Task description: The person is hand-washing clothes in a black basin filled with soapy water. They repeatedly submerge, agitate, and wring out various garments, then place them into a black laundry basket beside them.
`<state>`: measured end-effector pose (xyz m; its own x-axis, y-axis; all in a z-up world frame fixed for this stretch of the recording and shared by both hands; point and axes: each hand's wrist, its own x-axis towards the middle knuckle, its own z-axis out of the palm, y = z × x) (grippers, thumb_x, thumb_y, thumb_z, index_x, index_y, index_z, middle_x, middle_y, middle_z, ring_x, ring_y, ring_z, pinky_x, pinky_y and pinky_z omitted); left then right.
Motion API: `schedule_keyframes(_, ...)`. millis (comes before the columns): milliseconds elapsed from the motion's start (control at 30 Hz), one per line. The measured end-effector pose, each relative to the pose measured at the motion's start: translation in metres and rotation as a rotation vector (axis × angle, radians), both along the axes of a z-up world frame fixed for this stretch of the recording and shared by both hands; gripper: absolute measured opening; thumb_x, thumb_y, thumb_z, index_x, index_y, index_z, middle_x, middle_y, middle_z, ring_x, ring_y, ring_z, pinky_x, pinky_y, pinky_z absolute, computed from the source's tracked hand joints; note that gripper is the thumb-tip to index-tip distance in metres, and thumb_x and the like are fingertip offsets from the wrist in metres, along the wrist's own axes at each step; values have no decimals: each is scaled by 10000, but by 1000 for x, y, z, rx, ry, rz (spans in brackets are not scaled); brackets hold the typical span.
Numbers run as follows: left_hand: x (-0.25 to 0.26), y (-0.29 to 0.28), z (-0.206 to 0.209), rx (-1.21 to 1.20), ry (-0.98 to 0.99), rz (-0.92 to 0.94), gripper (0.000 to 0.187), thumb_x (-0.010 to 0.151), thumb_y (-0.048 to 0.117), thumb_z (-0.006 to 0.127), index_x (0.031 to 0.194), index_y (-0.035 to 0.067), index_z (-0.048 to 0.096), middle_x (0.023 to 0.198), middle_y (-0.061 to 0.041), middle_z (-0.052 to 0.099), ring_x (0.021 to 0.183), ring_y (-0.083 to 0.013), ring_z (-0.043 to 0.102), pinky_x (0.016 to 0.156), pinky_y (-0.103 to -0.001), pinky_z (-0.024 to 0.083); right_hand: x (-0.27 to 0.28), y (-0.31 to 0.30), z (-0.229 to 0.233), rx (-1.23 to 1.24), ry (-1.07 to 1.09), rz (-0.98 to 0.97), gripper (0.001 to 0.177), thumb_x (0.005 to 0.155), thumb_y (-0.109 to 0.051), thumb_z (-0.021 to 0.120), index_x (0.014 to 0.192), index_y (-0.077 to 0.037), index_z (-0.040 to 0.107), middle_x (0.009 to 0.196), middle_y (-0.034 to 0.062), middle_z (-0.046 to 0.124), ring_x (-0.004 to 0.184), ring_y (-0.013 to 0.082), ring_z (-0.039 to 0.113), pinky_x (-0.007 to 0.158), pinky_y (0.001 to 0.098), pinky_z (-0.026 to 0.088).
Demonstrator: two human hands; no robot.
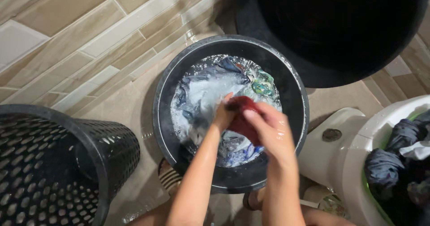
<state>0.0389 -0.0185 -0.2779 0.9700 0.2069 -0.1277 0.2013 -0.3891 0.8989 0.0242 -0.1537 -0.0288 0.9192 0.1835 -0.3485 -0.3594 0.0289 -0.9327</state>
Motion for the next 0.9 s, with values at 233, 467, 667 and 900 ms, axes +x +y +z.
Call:
schedule_keyframes(233,-13,58,52,-177,-259,172,524,641,-101,604,1078,115,798,1164,-181,682,1118,-301,661,984,-371,528,38,-88,-41,-810,-310,-345,195,963,-157,710,1052,13,746,859,123,718,798,217,664,751,348,531)
schedule_keyframes(467,-39,-22,-60,245,555,124,407,888,72,589,1279,161,658,1252,-159,708,1140,-302,693,1001,-389,535,25,-21,-298,-1066,-134,-21,273,881,-183,568,1090,-71,704,1023,234,720,974,444,679,825,548,528)
schedule_keyframes(667,-75,-33,-95,188,503,-224,519,1110,170,357,1627,133,369,1444,-239,543,1269,-408,582,1083,-508,457,-1,0,-345,-1227,-347,308,611,901,-365,682,1269,116,602,1163,318,634,1053,470,627,896,547,518)
schedule_keyframes(900,-23,-16,-80,237,469,16,263,918,196,603,1143,72,660,1086,-183,707,1004,-335,699,881,-437,543,40,-35,-311,-530,207,-21,290,806,-118,646,1073,-29,718,955,124,718,891,237,658,767,331,517)
